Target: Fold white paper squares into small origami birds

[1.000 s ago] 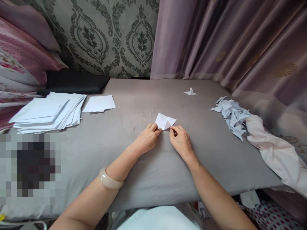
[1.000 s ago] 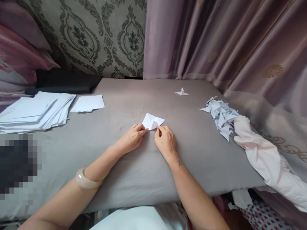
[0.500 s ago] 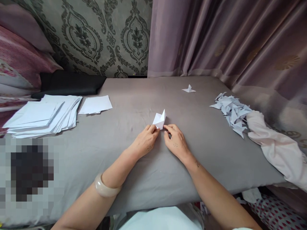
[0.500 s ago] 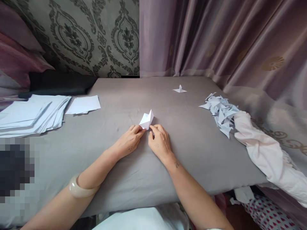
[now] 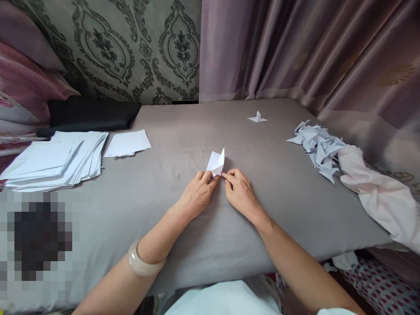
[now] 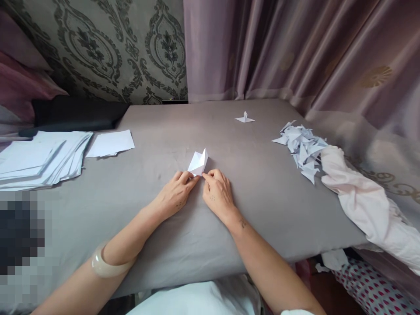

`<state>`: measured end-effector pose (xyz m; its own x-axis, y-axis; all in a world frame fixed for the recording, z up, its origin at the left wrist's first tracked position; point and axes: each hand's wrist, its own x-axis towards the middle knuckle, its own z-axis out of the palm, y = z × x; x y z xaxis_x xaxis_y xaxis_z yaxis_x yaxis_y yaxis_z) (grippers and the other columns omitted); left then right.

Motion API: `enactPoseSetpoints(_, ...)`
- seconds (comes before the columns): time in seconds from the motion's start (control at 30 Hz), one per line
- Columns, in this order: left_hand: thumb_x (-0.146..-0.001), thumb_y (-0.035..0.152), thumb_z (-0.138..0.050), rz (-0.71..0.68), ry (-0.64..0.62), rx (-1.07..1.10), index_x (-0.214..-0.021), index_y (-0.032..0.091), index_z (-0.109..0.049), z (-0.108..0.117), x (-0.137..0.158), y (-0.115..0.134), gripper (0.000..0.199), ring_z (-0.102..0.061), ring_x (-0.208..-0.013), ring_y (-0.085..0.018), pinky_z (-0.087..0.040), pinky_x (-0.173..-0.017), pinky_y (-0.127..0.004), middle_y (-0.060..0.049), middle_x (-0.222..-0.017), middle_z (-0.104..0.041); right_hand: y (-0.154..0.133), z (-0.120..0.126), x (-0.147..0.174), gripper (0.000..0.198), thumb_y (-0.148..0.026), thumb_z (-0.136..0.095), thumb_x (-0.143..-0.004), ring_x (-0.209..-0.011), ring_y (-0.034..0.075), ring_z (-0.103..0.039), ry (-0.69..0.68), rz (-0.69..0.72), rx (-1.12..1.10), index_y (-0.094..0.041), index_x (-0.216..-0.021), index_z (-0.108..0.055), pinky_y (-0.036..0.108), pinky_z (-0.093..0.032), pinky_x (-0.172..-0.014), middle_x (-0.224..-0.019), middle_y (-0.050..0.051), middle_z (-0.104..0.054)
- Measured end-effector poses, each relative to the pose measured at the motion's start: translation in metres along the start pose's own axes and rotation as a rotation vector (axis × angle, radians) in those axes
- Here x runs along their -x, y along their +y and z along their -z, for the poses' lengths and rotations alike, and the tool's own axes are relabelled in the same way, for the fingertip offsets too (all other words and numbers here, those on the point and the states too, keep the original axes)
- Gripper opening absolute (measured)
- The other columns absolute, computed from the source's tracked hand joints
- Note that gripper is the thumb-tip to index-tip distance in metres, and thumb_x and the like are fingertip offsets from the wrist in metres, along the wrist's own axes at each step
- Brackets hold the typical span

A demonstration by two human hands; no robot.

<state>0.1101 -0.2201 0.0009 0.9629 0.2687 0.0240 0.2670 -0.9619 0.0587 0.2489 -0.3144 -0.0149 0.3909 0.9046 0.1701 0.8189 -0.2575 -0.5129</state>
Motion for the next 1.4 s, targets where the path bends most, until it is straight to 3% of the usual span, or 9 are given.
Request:
enactPoseSetpoints(0.4, -0.087, 0.009, -0.037, 0.099, 0.034, 0.104, -0.137, 0.018, -0.043, -0.003, 0.007, -0.004, 0.051, -0.047, -0.096, -0.025, -0.042, -0.088, -0.040, -0.014, -0.121, -0.052, -0.007, 0.009, 0.003, 0.044, -0.009, -0.037, -0.087, -0.100, 0.023, -0.055, -0.058, 0.077, 0.159, -0.017, -0.121, -0.064, 0.036, -0.042, -0.089, -0.110, 0.012, -0.060)
enactPoseSetpoints(0.7, -0.088, 0.012, -0.038, 0.094, 0.029, 0.132, -0.138, 0.022, -0.045, 0.003, 0.007, -0.007, 0.051, -0.046, -0.096, -0.024, -0.042, -0.089, -0.042, -0.013, -0.121, -0.052, 0.002, 0.002, -0.002, 0.040, -0.010, -0.042, -0.083, -0.096, 0.017, -0.060, -0.004, -0.038, -0.102, -0.021, -0.113, -0.067, 0.029, -0.044, -0.089, -0.105, 0.007, -0.063)
enactPoseSetpoints(0.97, -0.092, 0.014, -0.037, -0.005, 0.008, 0.375, -0.125, 0.020, -0.059, 0.012, 0.019, -0.027, 0.040, -0.050, -0.116, -0.023, -0.045, -0.098, -0.037, -0.008, -0.131, -0.058, -0.006, 0.006, 0.004, 0.045, -0.008, -0.039, -0.085, -0.101, 0.020, -0.055, -0.052, 0.042, 0.113, -0.021, -0.121, -0.063, 0.032, -0.040, -0.089, -0.110, 0.008, -0.061)
enactPoseSetpoints(1.07, -0.090, 0.017, -0.044, 0.059, 0.032, 0.493, -0.109, 0.021, -0.068, 0.016, 0.018, -0.031, 0.030, -0.056, -0.113, -0.021, -0.047, -0.096, -0.033, -0.005, -0.125, -0.063, -0.012, 0.009, 0.006, 0.042, -0.008, -0.038, -0.088, -0.096, 0.022, -0.054, -0.054, 0.084, 0.228, -0.020, -0.119, -0.063, 0.033, -0.039, -0.085, -0.110, 0.009, -0.060)
enactPoseSetpoints(1.23, -0.088, 0.019, -0.048, 0.140, 0.054, 0.541, -0.089, 0.021, -0.070, 0.021, 0.015, -0.027, 0.022, -0.063, -0.096, -0.020, -0.050, -0.081, -0.030, -0.004, -0.111, -0.068, -0.019, 0.011, 0.005, 0.039, -0.007, -0.034, -0.091, -0.092, 0.024, -0.051, -0.103, 0.149, 0.386, -0.016, -0.117, -0.061, 0.036, -0.038, -0.080, -0.104, 0.012, -0.060)
enactPoseSetpoints(1.4, -0.085, 0.027, -0.055, 0.323, 0.123, 0.627, -0.091, 0.021, -0.064, 0.016, 0.010, -0.023, 0.012, -0.061, -0.088, -0.020, -0.049, -0.073, -0.030, -0.004, -0.092, -0.068, -0.026, 0.012, 0.002, 0.035, -0.005, -0.034, -0.090, -0.091, 0.025, -0.051, -0.138, 0.209, 0.522, -0.012, -0.113, -0.060, 0.036, -0.037, -0.075, -0.102, 0.013, -0.059)
